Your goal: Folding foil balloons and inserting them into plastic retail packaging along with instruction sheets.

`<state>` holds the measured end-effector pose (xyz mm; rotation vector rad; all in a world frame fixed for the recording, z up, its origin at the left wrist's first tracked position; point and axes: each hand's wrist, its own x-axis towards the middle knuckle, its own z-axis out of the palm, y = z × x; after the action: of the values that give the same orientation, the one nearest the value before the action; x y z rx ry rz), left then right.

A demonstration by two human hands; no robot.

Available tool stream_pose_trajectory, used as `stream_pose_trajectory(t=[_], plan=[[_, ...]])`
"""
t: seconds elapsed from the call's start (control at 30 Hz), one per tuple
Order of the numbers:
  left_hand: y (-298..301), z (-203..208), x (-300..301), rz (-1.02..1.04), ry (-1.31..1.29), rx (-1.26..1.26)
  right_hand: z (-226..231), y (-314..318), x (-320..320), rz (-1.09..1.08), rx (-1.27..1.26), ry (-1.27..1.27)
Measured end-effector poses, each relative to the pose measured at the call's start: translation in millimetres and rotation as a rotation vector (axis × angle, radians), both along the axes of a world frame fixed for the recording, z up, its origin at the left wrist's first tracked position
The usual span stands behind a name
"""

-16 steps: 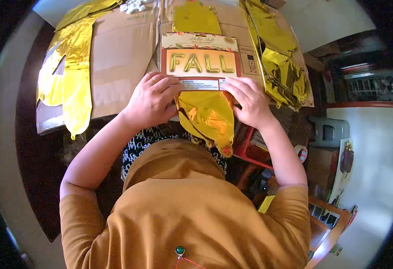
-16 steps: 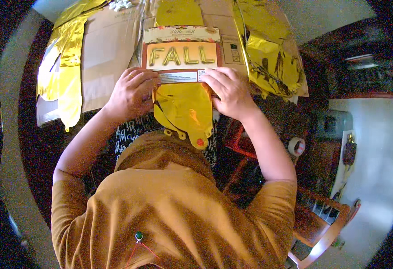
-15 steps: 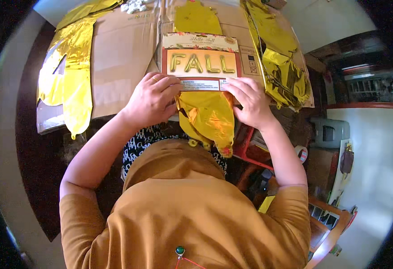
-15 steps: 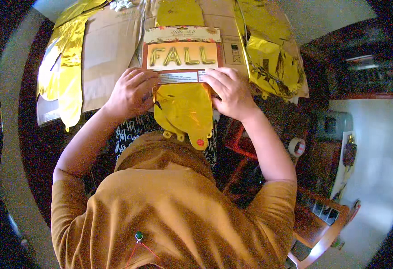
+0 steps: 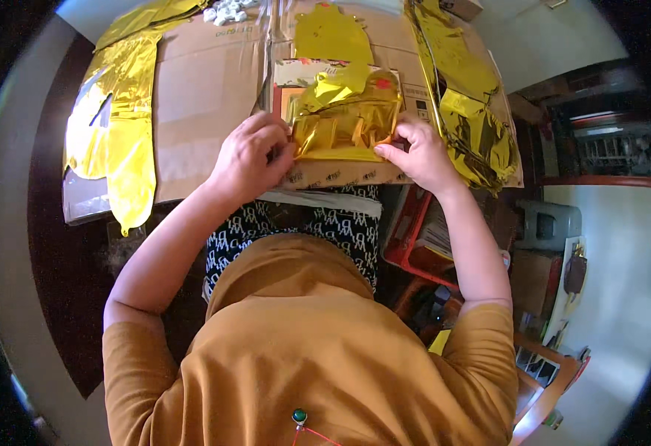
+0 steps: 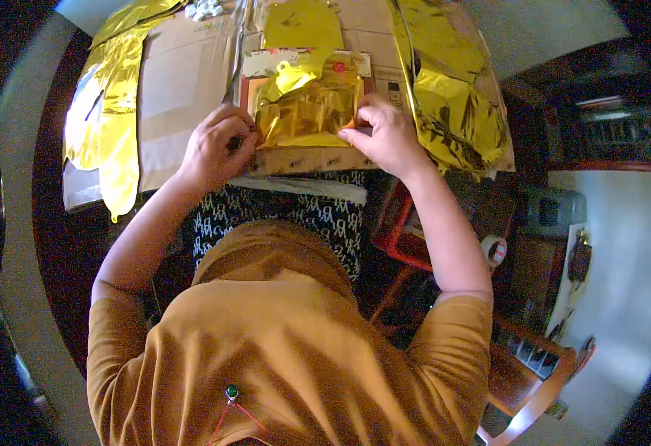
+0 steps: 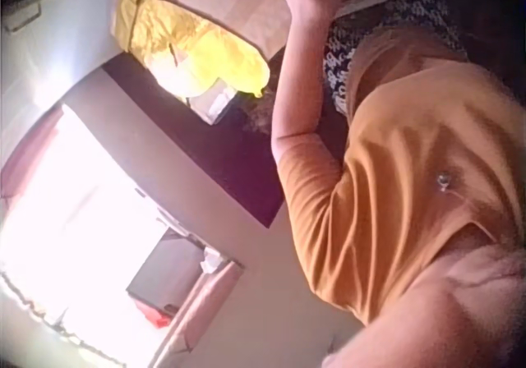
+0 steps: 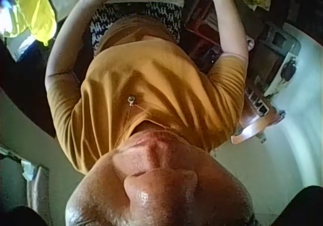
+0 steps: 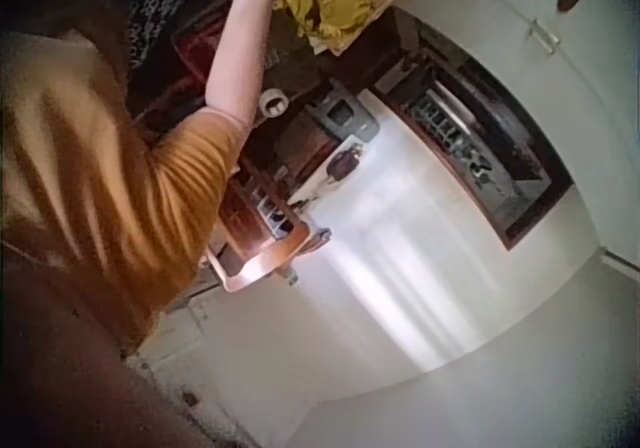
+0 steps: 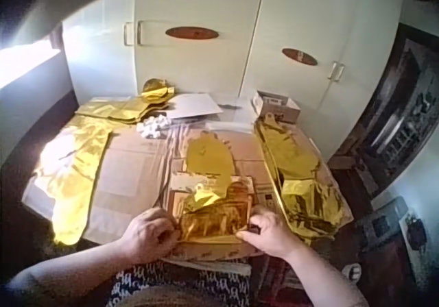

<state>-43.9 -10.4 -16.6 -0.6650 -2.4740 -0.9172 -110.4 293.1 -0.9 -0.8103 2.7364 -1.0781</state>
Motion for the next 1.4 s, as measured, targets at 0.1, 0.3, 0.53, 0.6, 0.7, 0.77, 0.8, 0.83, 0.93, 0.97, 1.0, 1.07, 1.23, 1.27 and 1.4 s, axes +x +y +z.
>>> stream_pose_trajectory(t=[0.1, 0.3, 0.53, 0.6, 0.7, 0.77, 0.8, 0.83, 0.93, 0.97, 1.0, 1.07, 1.23, 1.27, 1.4], plan=[[12, 6, 14, -0.015, 0.107, -0.054, 0, 0, 0, -0.025, 0.011, 0.0], [60, 10, 7, -0.406, 0.083, -0.44, 15, -5, -5, -0.047, 0.182, 0.068], [59, 8, 0, -0.258, -0.115, -0.551, 3, -6, -9, -0.109, -0.001, 0.101], [60, 9, -1, -0.248, -0.126, -0.566, 2, -12, -1, -0.12, -0.007, 0.257], [58, 11, -4, -0.255, -0.171, -0.524, 0, -20, 24, -0.124, 0.157, 0.535], [54, 14, -9, -0.287, -0.192, -0.485, -10, -21, 40, -0.047, 0.381, 0.665], [50, 15, -12, -0.306, -0.202, -0.466, -14, -20, 42, -0.059, 0.344, 0.632], [46, 14, -16, -0.305, -0.189, -0.407, -17, -19, 42, -0.07, 0.306, 0.599], [28, 10, -25, -0.271, -0.2, -0.369, -14, -21, 43, -0.07, 0.346, 0.604], [21, 9, -28, -0.239, -0.167, -0.431, -13, -20, 42, -0.059, 0.337, 0.587], [15, 8, -31, -0.205, -0.134, -0.492, -12, -20, 39, -0.048, 0.327, 0.57], [16, 10, -28, -0.096, -0.084, -0.584, -8, -20, 37, -0.033, 0.33, 0.552], [56, 26, -16, -0.153, -0.024, -0.579, 15, -18, 33, 0.02, 0.365, 0.474], [61, 17, -18, -0.209, -0.055, -0.556, 22, -16, 28, 0.046, 0.368, 0.409], [61, 1, -22, -0.24, -0.084, -0.554, 30, -2, -32, 0.118, 0.254, 0.165]])
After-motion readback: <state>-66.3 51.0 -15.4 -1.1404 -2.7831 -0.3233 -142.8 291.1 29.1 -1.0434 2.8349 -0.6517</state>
